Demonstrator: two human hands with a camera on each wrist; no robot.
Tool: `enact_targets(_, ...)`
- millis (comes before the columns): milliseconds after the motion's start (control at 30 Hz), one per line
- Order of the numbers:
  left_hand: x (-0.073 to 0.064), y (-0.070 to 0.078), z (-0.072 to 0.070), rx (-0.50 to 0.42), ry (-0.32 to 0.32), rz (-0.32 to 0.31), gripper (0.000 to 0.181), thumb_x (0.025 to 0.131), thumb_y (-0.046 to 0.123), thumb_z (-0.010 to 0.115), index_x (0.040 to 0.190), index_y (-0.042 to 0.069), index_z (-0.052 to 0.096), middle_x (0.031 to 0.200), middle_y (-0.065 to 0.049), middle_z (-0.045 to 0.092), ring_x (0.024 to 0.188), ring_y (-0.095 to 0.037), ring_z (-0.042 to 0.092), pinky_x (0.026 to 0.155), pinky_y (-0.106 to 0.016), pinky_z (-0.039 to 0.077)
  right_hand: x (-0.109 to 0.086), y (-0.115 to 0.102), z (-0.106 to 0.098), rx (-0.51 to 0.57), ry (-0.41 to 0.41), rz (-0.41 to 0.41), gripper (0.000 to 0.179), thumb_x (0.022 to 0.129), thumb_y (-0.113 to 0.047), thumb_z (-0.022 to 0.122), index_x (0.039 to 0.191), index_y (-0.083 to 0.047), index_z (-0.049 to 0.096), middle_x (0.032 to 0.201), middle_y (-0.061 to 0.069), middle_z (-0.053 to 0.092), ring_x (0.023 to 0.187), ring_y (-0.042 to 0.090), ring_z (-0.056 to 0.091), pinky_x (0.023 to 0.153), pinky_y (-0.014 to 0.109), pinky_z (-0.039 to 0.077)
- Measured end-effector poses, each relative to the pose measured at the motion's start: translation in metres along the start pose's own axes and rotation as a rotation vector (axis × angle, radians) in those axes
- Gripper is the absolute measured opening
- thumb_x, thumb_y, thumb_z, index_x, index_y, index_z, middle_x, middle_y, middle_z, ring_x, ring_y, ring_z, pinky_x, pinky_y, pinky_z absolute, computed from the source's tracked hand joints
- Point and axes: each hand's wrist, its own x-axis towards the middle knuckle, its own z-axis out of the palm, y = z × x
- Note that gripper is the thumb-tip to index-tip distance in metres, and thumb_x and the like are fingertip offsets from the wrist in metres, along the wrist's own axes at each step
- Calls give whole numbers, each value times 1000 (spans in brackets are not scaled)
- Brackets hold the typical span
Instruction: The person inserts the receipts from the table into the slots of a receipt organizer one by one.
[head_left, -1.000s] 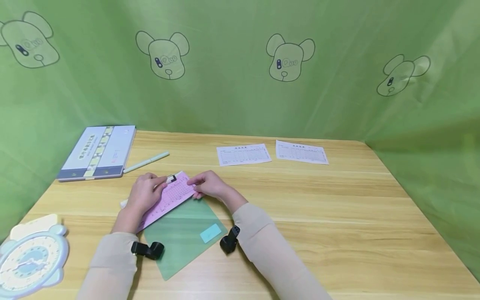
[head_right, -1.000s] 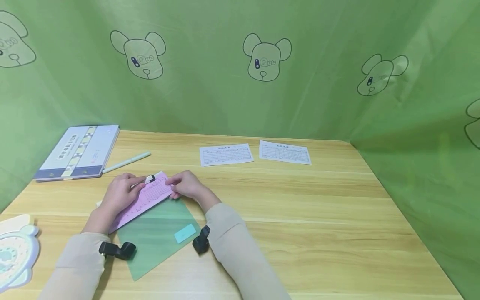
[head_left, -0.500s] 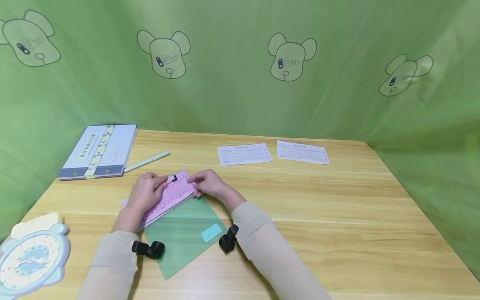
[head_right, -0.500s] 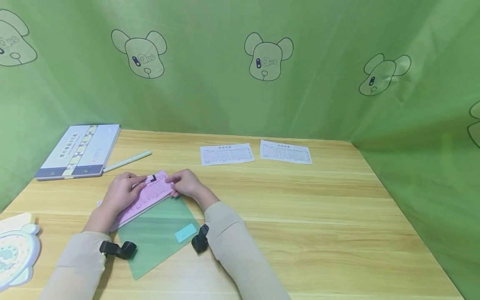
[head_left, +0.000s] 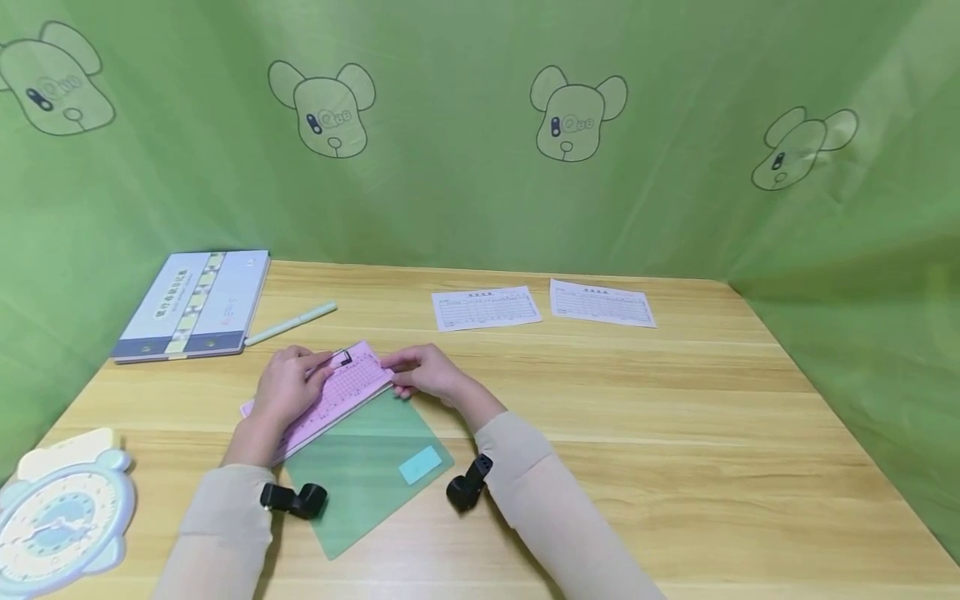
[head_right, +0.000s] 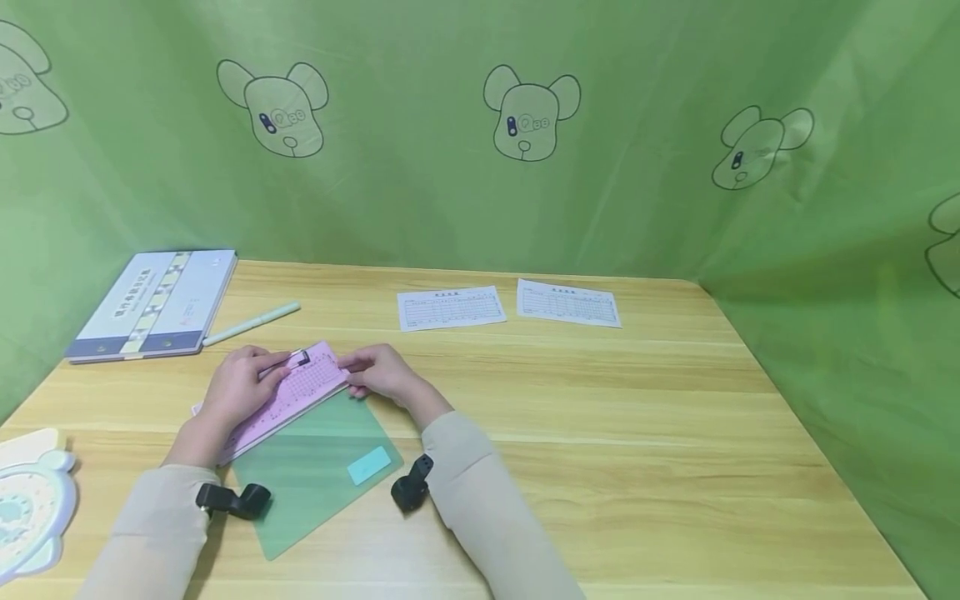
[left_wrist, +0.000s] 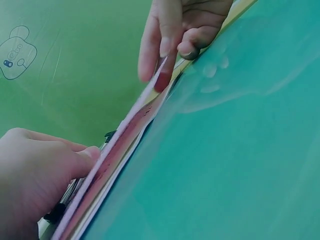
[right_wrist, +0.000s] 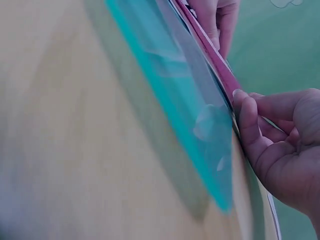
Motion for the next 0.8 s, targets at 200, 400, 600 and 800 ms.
enact_targets(200, 0, 1, 0, -9, 4, -27, 27, 80, 15, 60, 104, 2, 62, 87, -16, 55, 83, -32, 48, 74, -44, 36, -9, 7, -17, 22, 6, -4, 30, 79, 7, 55, 109, 4, 55, 94, 13, 60, 66, 18, 58, 62, 29, 50)
enact_targets(400, -1, 0, -1, -17, 11, -36, 27, 79, 14, 60, 103, 3, 63, 87, -16, 55, 82, -32, 48, 72, -44, 36, -19, 6, -43, 35, 24, -15, 35, 79, 2, 57, 114, 5, 51, 100, 19, 57, 75, 28, 59, 68, 34, 49)
enact_targets(600, -1, -1, 0, -41, 23, -37, 27, 79, 14, 61, 102, 2, 63, 86, -16, 55, 81, -31, 48, 71, -43, 36, -32, 4, -76, 10, 79, -66, 39, 79, 4, 57, 116, 6, 48, 104, 23, 54, 86, 34, 55, 73, 36, 47)
enact_targets(800, -1, 0, 1, -48, 16, -50, 27, 79, 15, 60, 103, 2, 63, 87, -16, 55, 81, -30, 48, 72, -43, 36, -48, 1, -118, -30, 178, -111, 40, 78, 4, 56, 118, 6, 46, 108, 23, 52, 95, 38, 50, 79, 41, 43)
